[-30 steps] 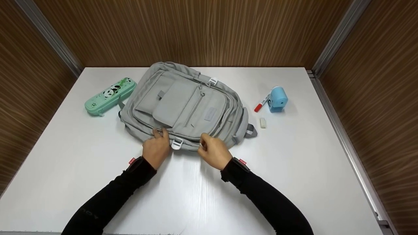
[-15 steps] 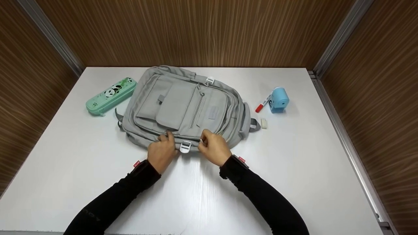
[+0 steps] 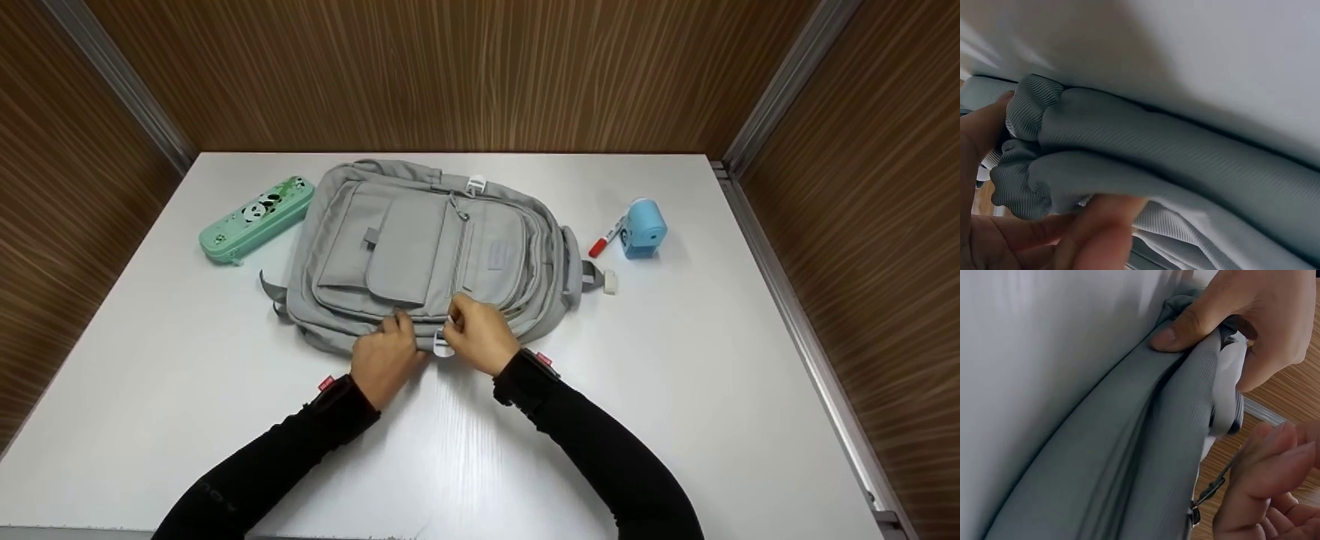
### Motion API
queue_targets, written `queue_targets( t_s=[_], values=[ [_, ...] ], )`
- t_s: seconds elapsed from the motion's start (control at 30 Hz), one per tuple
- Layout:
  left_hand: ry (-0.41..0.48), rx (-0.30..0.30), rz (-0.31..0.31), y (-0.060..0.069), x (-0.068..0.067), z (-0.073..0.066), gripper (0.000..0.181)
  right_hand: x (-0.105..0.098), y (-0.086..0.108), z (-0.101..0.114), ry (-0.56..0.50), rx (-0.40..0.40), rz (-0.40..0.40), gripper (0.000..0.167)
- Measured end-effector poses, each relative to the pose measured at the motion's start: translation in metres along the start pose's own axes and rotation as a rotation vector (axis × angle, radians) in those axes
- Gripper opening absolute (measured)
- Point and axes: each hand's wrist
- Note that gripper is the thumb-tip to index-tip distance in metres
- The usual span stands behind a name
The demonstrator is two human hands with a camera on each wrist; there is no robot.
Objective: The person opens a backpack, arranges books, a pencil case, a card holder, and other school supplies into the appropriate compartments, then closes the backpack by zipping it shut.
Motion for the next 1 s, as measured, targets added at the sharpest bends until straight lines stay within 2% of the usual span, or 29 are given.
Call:
queue_targets(
  t_s=[0.13, 0.23, 0.33, 0.4, 0.47, 0.6, 0.7, 0.87, 1.0],
  values=[
    [0.099, 0.052, -0.01, 0.002, -0.004, -0.001, 0.06, 0.0, -0.005, 0.003, 0.008, -0.034, 0.011, 0.009],
    [0.249, 0.121, 0.043, 0.003, -0.007, 0.012, 0.081, -0.001, -0.007, 0.003, 0.008, -0.039, 0.012, 0.008],
    [0.407, 0.205, 0.114, 0.003, -0.008, 0.036, 0.079, -0.002, -0.006, 0.001, -0.014, -0.028, 0.013, 0.009],
    [0.475, 0.258, 0.152, 0.003, -0.009, 0.054, 0.077, -0.004, -0.005, 0.0, -0.032, -0.019, 0.011, 0.009],
    [0.51, 0.288, 0.181, 0.003, -0.009, 0.07, 0.073, -0.005, -0.005, 0.0, -0.043, -0.01, 0.006, 0.008],
    [0.525, 0.287, 0.203, 0.008, -0.004, 0.09, 0.056, -0.006, -0.006, 0.002, -0.043, -0.006, -0.001, 0.008],
    [0.511, 0.281, 0.154, 0.011, 0.002, 0.092, 0.039, -0.005, -0.008, 0.004, -0.034, -0.005, 0.009, 0.008],
    [0.424, 0.293, -0.011, 0.01, 0.007, 0.079, 0.018, 0.0, -0.012, 0.007, 0.0, -0.002, 0.037, 0.007],
    [0.399, 0.291, -0.058, 0.011, 0.004, 0.07, 0.012, 0.006, -0.017, 0.012, 0.013, -0.024, 0.05, 0.007]
  ],
)
Point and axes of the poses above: each hand's wrist, its own y-axis away from the middle knuckle, its own x-axis out of the palm, z = x × y, and after that the axes turned 6 degrees about z, right-handed
